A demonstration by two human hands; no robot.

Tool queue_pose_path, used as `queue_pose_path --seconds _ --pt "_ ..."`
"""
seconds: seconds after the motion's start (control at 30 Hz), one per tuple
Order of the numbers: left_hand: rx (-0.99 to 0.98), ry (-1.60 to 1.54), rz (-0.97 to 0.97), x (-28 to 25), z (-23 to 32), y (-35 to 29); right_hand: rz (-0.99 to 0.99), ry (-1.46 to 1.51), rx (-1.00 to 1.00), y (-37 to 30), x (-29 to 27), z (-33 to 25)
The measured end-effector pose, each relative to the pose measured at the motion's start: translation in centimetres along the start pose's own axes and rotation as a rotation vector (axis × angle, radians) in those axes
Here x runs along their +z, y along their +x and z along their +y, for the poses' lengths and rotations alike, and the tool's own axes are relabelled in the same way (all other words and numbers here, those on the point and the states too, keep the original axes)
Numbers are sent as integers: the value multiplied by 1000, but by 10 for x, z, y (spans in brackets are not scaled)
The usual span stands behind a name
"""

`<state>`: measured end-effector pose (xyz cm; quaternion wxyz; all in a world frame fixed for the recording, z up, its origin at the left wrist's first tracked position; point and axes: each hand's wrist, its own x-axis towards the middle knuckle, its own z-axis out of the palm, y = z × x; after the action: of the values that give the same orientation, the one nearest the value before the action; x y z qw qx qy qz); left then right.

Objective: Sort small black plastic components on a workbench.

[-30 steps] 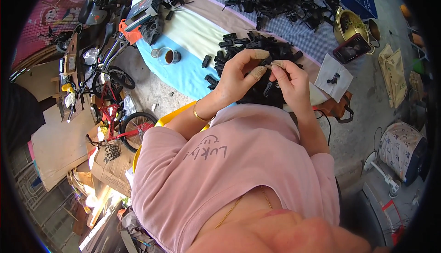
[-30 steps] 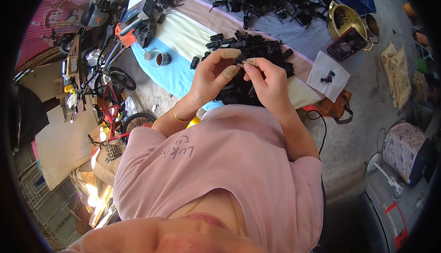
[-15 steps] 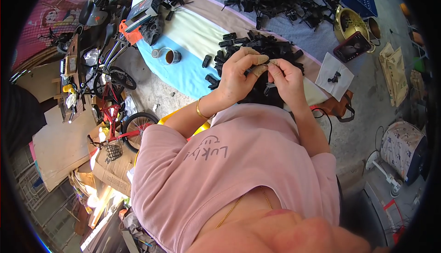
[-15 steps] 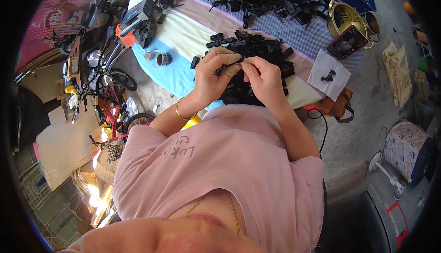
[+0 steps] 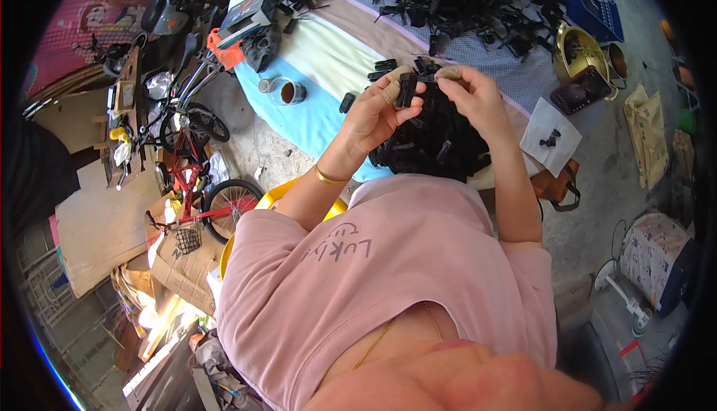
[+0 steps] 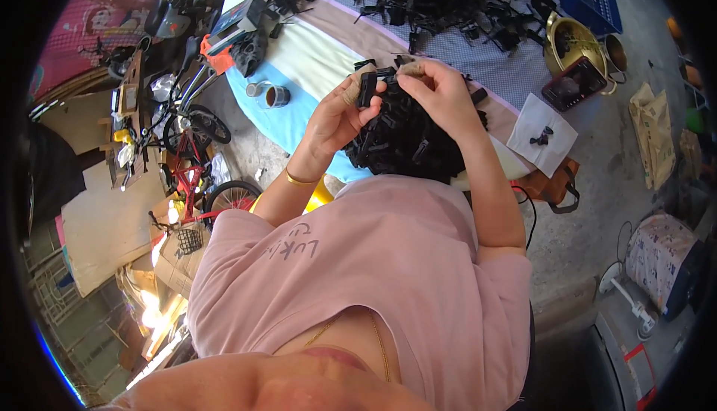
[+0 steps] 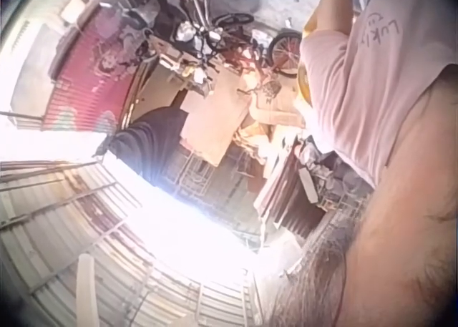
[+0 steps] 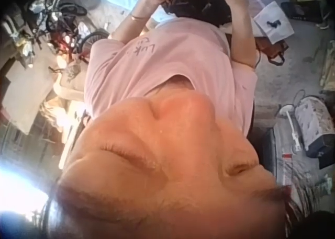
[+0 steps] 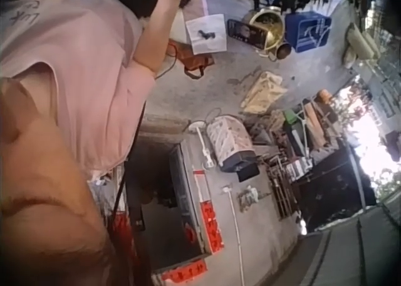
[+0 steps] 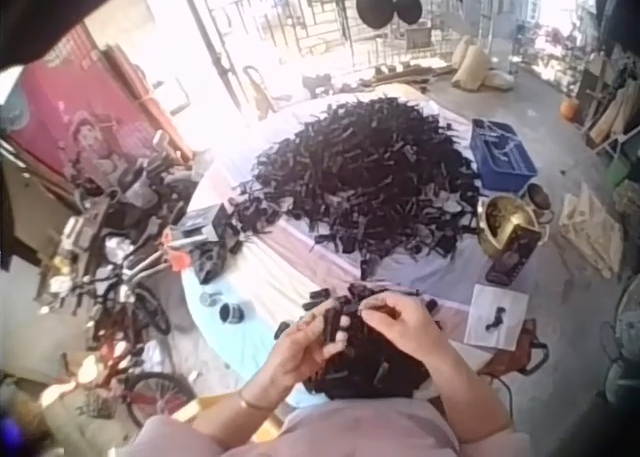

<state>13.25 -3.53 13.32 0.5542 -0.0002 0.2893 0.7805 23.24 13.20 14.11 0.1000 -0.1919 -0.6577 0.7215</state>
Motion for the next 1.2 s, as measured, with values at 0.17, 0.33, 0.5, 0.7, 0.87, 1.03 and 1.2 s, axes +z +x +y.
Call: queue_pose_path --seconds 0.17,0.33,0.5,0.7,0.87,1.03,1.2 --pt "61 -8 -17 -2 -6 -1 -44 81 18 -24 20 1" --pt "48 48 -17 6 -14 3 46 -48 -101 -29 26 -4" --pt "235 579 39 10 -18 -2 71 -86 -24 -31 22 -5" --pt "371 707 -35 25 -20 -8 86 -80 -124 -36 29 -6" --pt "390 746 28 19 -24 -11 62 -125 -92 -41 30 -9" --pt "445 717 22 21 -26 -11 78 -132 -132 -42 35 -7" --pt "515 767 -12 11 -25 -8 97 -213 -188 -36 39 -2"
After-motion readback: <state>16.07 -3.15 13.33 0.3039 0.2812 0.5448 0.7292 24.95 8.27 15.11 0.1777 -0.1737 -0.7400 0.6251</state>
